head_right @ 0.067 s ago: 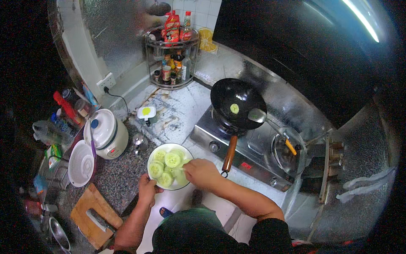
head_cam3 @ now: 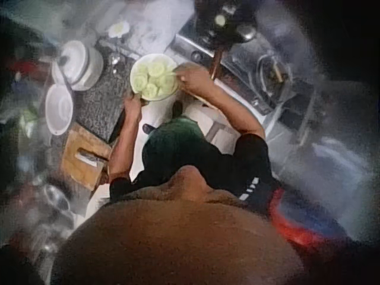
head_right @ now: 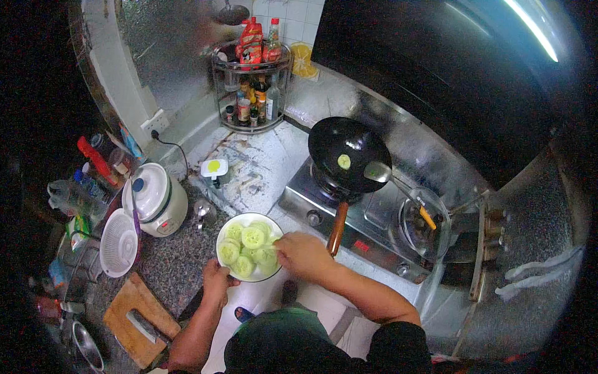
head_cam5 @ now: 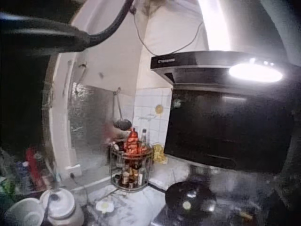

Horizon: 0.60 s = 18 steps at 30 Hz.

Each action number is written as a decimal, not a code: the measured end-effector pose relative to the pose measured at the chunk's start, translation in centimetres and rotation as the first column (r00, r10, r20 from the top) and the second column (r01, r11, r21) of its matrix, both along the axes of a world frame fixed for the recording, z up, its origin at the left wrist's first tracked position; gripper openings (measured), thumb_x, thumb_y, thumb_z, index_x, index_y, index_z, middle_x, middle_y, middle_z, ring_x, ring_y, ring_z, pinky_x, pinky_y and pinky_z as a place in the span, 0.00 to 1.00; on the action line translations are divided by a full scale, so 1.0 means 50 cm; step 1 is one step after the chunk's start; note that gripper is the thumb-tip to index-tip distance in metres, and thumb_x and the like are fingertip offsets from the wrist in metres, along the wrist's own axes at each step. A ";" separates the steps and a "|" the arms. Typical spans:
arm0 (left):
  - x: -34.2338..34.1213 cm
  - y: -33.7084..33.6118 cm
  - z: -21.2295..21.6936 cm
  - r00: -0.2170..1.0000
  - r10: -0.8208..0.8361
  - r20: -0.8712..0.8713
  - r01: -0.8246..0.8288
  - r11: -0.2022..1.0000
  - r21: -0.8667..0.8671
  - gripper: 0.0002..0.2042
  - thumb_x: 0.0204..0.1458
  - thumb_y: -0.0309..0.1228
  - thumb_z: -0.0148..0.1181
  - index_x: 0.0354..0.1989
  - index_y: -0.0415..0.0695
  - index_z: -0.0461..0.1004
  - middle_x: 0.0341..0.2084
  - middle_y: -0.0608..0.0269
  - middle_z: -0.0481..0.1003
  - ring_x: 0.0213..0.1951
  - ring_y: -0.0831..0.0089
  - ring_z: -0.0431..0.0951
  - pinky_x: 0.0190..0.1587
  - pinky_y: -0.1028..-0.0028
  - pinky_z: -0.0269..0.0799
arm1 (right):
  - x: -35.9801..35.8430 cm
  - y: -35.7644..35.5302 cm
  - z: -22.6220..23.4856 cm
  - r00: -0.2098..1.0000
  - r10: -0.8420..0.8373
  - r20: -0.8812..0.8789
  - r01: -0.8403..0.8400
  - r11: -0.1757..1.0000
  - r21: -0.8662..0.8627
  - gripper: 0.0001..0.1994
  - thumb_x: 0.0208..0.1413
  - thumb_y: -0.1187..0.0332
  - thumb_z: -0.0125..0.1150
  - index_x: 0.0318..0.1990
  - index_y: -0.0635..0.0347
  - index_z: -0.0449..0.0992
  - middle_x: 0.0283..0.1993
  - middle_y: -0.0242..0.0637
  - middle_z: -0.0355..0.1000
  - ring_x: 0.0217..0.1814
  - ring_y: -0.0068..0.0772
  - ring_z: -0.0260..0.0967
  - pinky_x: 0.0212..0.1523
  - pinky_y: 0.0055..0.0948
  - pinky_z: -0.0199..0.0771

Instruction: The person places sliced cucumbers into a wok on a stove by hand and uses a spatula to stir them. They turn a knob on the stove, handle a towel, and use a spoon to place seasoning into a bowl.

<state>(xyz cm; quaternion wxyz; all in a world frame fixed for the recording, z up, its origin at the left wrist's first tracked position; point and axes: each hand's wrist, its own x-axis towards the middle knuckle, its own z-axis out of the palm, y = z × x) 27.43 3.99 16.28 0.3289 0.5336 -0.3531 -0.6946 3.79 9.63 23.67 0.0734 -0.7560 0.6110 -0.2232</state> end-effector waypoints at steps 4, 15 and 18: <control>-0.007 0.003 -0.010 0.999 0.049 0.008 -0.049 0.999 0.000 0.13 0.48 0.19 0.45 0.44 0.34 0.64 0.31 0.57 0.70 0.21 0.73 0.73 0.20 0.77 0.74 | -0.174 -0.022 0.083 0.927 -0.361 -0.103 0.348 0.929 -0.124 0.08 0.42 0.68 0.62 0.33 0.53 0.77 0.33 0.38 0.70 0.36 0.44 0.69 0.36 0.40 0.71; -0.028 0.008 -0.012 0.996 0.089 -0.027 -0.089 0.996 -0.003 0.13 0.48 0.18 0.45 0.43 0.33 0.64 0.32 0.56 0.70 0.20 0.72 0.74 0.20 0.76 0.74 | -0.380 -0.078 0.035 0.842 -0.504 -0.192 0.463 0.858 -0.223 0.11 0.46 0.63 0.63 0.35 0.59 0.77 0.34 0.42 0.72 0.38 0.46 0.70 0.39 0.40 0.71; -0.014 0.007 -0.023 0.997 0.072 -0.026 -0.072 0.997 -0.016 0.13 0.48 0.19 0.45 0.43 0.33 0.64 0.33 0.55 0.69 0.21 0.72 0.74 0.20 0.76 0.74 | -0.328 -0.039 0.107 0.842 -0.539 -0.025 0.508 0.807 -0.301 0.09 0.47 0.67 0.63 0.36 0.61 0.76 0.32 0.43 0.72 0.37 0.44 0.70 0.38 0.36 0.70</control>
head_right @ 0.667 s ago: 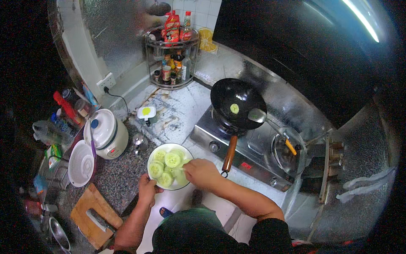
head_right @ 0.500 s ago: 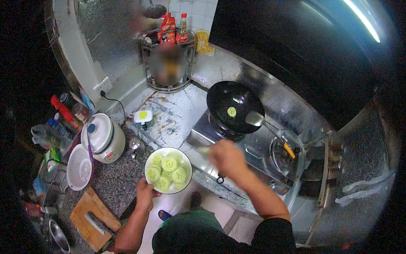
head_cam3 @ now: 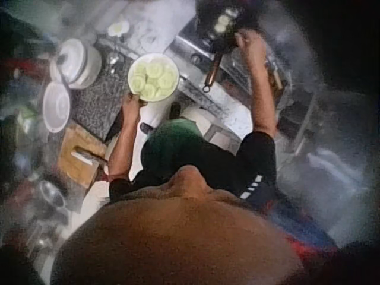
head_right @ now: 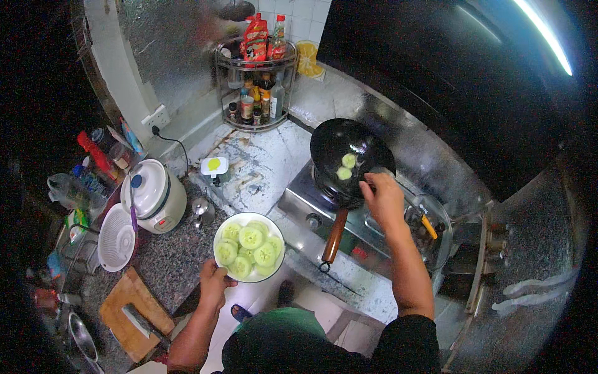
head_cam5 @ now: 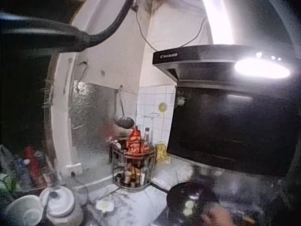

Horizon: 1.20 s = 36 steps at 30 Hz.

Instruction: The person places sliced cucumbers into a wok on a stove by hand and uses a spatula to stir them. They turn a knob on the stove, handle a towel, and use a spoon to place seasoning into a bowl.

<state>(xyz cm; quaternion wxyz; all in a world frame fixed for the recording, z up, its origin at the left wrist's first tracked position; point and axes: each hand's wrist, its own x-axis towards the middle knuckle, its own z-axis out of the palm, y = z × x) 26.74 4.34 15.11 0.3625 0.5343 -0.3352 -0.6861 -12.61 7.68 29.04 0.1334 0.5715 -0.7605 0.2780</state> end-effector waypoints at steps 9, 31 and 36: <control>0.032 -0.004 -0.004 0.997 -0.072 0.001 0.072 0.996 -0.046 0.13 0.48 0.20 0.49 0.44 0.34 0.64 0.33 0.57 0.69 0.24 0.71 0.76 0.20 0.77 0.74 | 0.279 0.056 0.019 0.931 0.355 0.086 -0.366 0.909 0.201 0.13 0.43 0.68 0.66 0.38 0.57 0.75 0.36 0.40 0.72 0.39 0.43 0.70 0.39 0.36 0.72; 0.004 0.008 -0.023 0.991 -0.128 0.036 0.128 0.992 0.001 0.12 0.49 0.19 0.48 0.43 0.34 0.62 0.35 0.56 0.68 0.22 0.72 0.74 0.19 0.77 0.73 | 0.254 -0.022 -0.040 0.937 0.291 0.194 -0.346 0.856 0.384 0.29 0.41 0.56 0.64 0.52 0.61 0.69 0.46 0.47 0.70 0.49 0.48 0.66 0.49 0.39 0.67; -0.020 0.012 -0.003 0.996 -0.080 0.046 0.080 0.997 0.012 0.12 0.49 0.19 0.47 0.43 0.35 0.62 0.35 0.56 0.67 0.21 0.72 0.74 0.19 0.77 0.73 | -0.035 -0.064 -0.041 0.970 -0.225 0.093 0.135 0.816 0.562 0.26 0.43 0.49 0.61 0.46 0.57 0.74 0.44 0.48 0.73 0.48 0.50 0.69 0.48 0.41 0.70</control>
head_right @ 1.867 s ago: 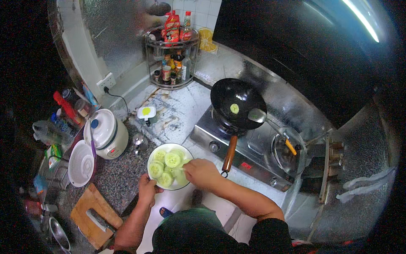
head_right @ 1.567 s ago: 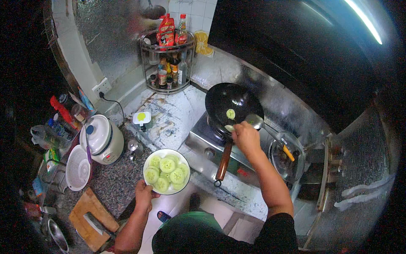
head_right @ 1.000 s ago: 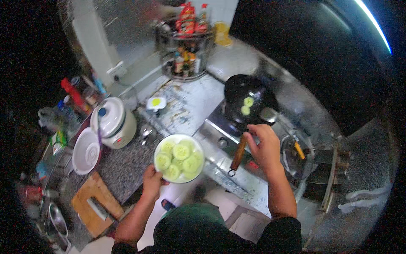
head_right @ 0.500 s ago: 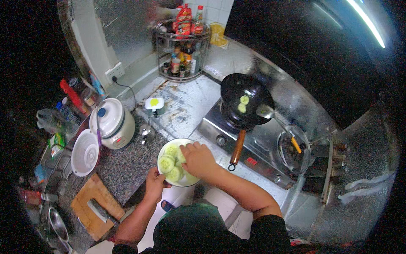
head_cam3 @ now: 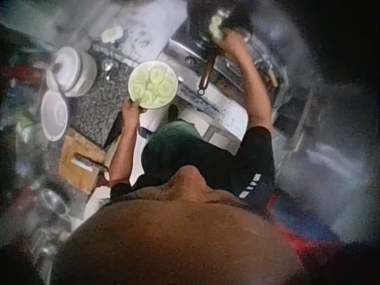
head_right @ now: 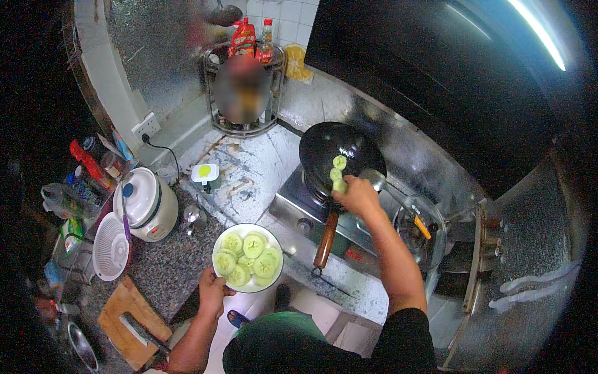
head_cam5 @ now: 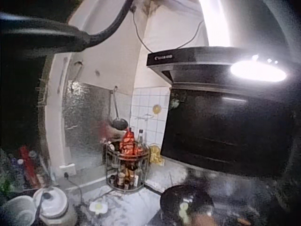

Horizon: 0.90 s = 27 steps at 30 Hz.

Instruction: The person places sliced cucumbers into a wok on a stove by hand and uses a spatula to stir them. They turn a knob on the stove, handle a towel, and use a spoon to place seasoning into a bowl.

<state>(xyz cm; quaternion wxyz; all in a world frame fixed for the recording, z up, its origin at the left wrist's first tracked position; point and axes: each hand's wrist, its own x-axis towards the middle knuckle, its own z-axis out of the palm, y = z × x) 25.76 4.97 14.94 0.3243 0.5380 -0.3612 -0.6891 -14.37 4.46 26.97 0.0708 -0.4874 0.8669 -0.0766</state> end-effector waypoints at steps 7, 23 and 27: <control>-0.002 0.003 -0.005 0.999 0.031 -0.022 -0.031 0.999 0.011 0.12 0.48 0.19 0.45 0.43 0.34 0.63 0.34 0.56 0.68 0.21 0.71 0.74 0.20 0.76 0.73 | -0.055 -0.010 0.018 0.916 0.053 -0.397 -0.029 0.997 0.067 0.19 0.42 0.52 0.63 0.36 0.57 0.78 0.40 0.45 0.73 0.45 0.46 0.69 0.44 0.43 0.71; 0.063 -0.002 0.000 1.000 -0.024 -0.013 0.024 0.999 -0.030 0.13 0.48 0.19 0.49 0.45 0.34 0.63 0.35 0.56 0.68 0.22 0.72 0.75 0.20 0.76 0.74 | 0.380 0.116 0.001 0.793 0.607 -0.044 -0.602 0.772 -0.202 0.17 0.42 0.61 0.66 0.40 0.59 0.75 0.42 0.41 0.72 0.43 0.43 0.68 0.44 0.38 0.69; 0.076 0.010 0.001 0.999 -0.014 -0.039 0.013 1.000 -0.027 0.14 0.48 0.19 0.48 0.45 0.34 0.63 0.36 0.54 0.67 0.22 0.71 0.75 0.20 0.76 0.74 | 0.450 0.084 -0.054 0.778 0.628 -0.011 -0.622 0.767 -0.158 0.22 0.43 0.57 0.63 0.44 0.59 0.74 0.44 0.42 0.69 0.45 0.43 0.66 0.43 0.39 0.68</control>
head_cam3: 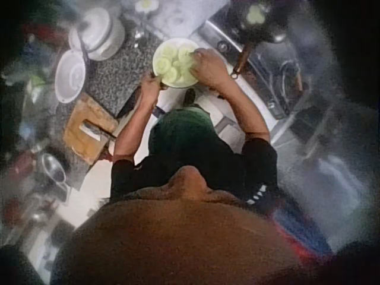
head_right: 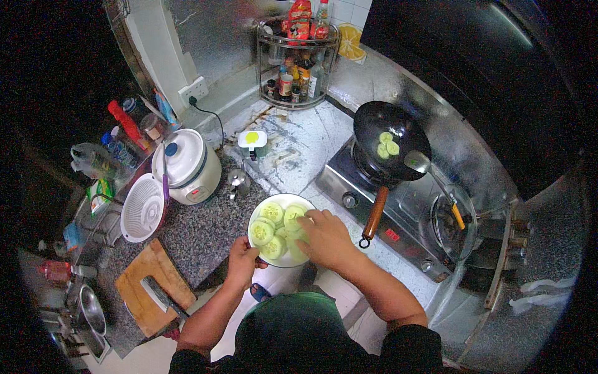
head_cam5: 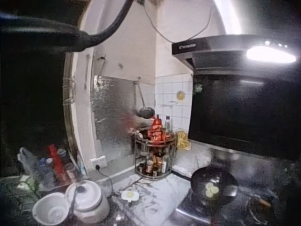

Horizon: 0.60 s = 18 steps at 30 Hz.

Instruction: The person places sliced cucumbers into a wok on a stove by hand and uses a spatula to stir them. They turn a knob on the stove, handle a towel, and use a spoon to place seasoning into a bowl.

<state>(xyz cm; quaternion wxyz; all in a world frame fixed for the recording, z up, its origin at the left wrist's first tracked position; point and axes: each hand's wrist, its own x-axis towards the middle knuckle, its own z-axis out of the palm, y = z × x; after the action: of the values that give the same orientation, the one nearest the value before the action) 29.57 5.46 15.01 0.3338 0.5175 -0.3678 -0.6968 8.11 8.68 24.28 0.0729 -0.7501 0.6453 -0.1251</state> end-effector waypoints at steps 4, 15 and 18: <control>-0.003 0.012 0.004 0.999 -0.014 0.031 0.015 1.000 -0.019 0.13 0.48 0.19 0.48 0.45 0.33 0.63 0.36 0.54 0.67 0.23 0.70 0.76 0.20 0.76 0.75 | 0.041 -0.033 -0.024 0.984 -0.088 -0.155 0.102 0.991 0.083 0.24 0.44 0.52 0.61 0.46 0.59 0.73 0.44 0.45 0.69 0.45 0.43 0.66 0.41 0.39 0.68; -0.054 0.005 -0.012 0.998 -0.049 0.047 0.049 0.999 0.002 0.13 0.48 0.18 0.48 0.44 0.34 0.63 0.36 0.56 0.68 0.22 0.72 0.74 0.18 0.77 0.73 | -0.064 -0.044 -0.089 0.960 -0.076 -0.270 0.057 0.995 -0.080 0.10 0.44 0.66 0.54 0.32 0.61 0.75 0.26 0.40 0.72 0.29 0.41 0.72 0.31 0.35 0.73; -0.079 0.000 -0.013 0.999 -0.051 0.018 0.051 0.999 0.003 0.13 0.49 0.19 0.47 0.45 0.34 0.63 0.36 0.56 0.68 0.23 0.72 0.75 0.18 0.78 0.73 | -0.115 -0.040 -0.081 0.960 -0.281 -0.014 0.281 0.960 -0.004 0.09 0.46 0.68 0.54 0.35 0.60 0.75 0.27 0.43 0.74 0.30 0.40 0.74 0.31 0.37 0.74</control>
<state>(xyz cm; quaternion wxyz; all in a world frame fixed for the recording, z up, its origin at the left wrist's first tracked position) 25.61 5.48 14.37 0.3117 0.5146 -0.3829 -0.7010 2.37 6.68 20.25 0.0488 -0.6518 0.7457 -0.1293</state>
